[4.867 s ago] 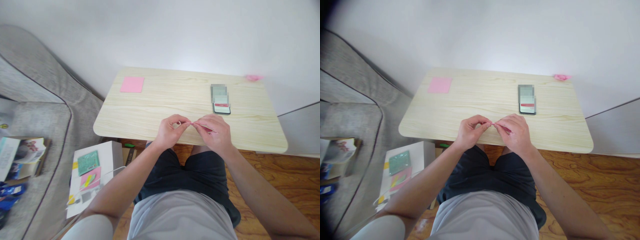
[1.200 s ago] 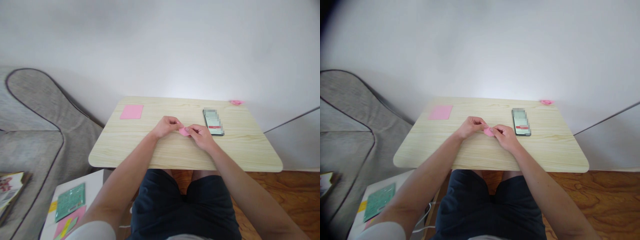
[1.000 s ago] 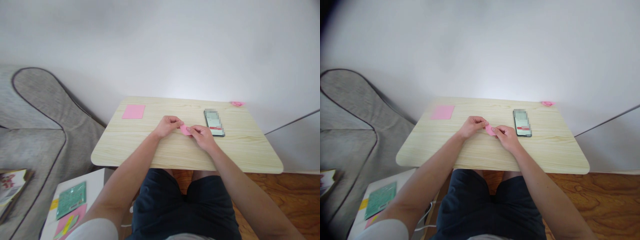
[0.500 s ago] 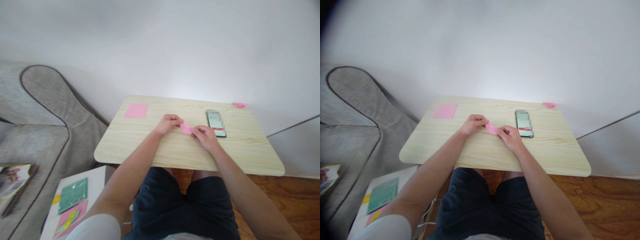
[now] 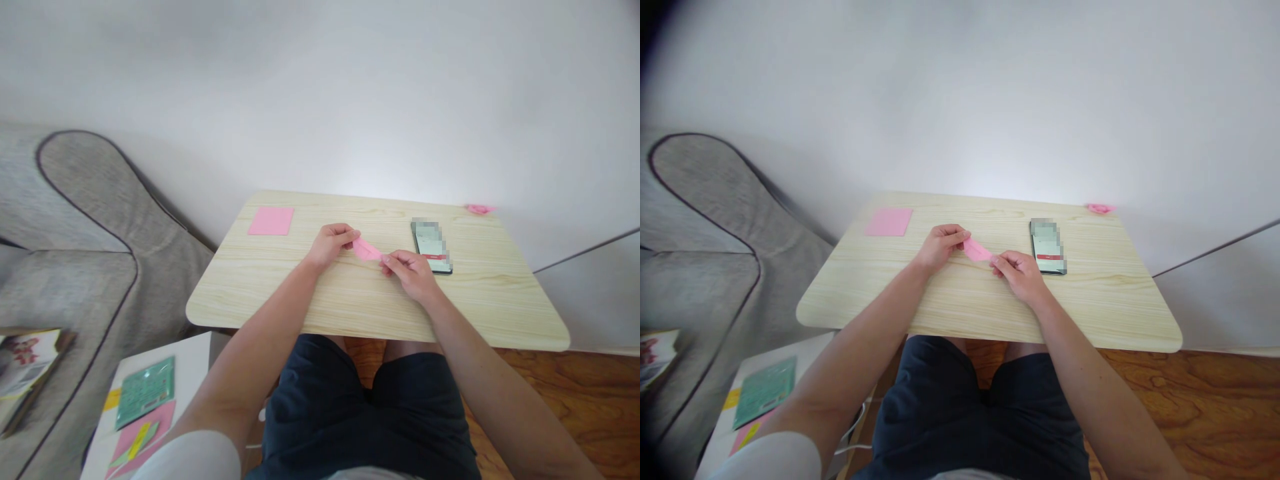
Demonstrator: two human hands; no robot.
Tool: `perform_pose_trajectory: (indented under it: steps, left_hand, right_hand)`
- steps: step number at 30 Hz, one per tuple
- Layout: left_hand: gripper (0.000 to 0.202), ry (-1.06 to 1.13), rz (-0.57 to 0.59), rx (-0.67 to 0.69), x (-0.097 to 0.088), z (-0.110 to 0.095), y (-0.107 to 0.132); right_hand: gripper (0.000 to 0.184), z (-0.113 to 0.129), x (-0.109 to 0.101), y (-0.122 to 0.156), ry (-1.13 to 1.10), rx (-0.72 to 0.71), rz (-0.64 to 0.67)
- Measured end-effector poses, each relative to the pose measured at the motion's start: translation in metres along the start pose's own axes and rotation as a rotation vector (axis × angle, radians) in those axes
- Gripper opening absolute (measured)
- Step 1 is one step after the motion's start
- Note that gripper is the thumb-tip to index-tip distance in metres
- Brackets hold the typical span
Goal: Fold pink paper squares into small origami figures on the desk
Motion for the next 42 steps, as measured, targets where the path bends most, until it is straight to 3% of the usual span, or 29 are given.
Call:
perform_pose_trajectory:
  steps: [15, 25, 35, 42]
  left_hand:
    - [0.036, -0.013, 0.025, 0.010, -0.003, 0.001, 0.000]
    - [0.036, -0.208, 0.078, 0.034, 0.000, -0.008, 0.005]
    - [0.037, -0.245, 0.110, 0.058, -0.002, -0.007, 0.002]
    - [0.034, -0.094, 0.058, 0.003, 0.004, -0.001, 0.003]
  right_hand:
    - [0.033, 0.003, 0.000, 0.001, -0.147, -0.047, 0.019]
    - [0.029, -0.002, 0.004, 0.002, -0.062, -0.018, 0.073]
    - [0.034, -0.006, 0.002, 0.003, -0.058, -0.015, 0.122]
    - [0.035, -0.011, 0.001, 0.000, -0.091, -0.019, 0.057]
Point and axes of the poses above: each hand's wrist, its own y-axis away from the middle knuckle, its own x-axis out of the palm, z = x × y, the point moved 5 cm from there along -y, towards the middle knuckle, and after that the axes turned 5 degrees about -x, right-handed, at the moved point
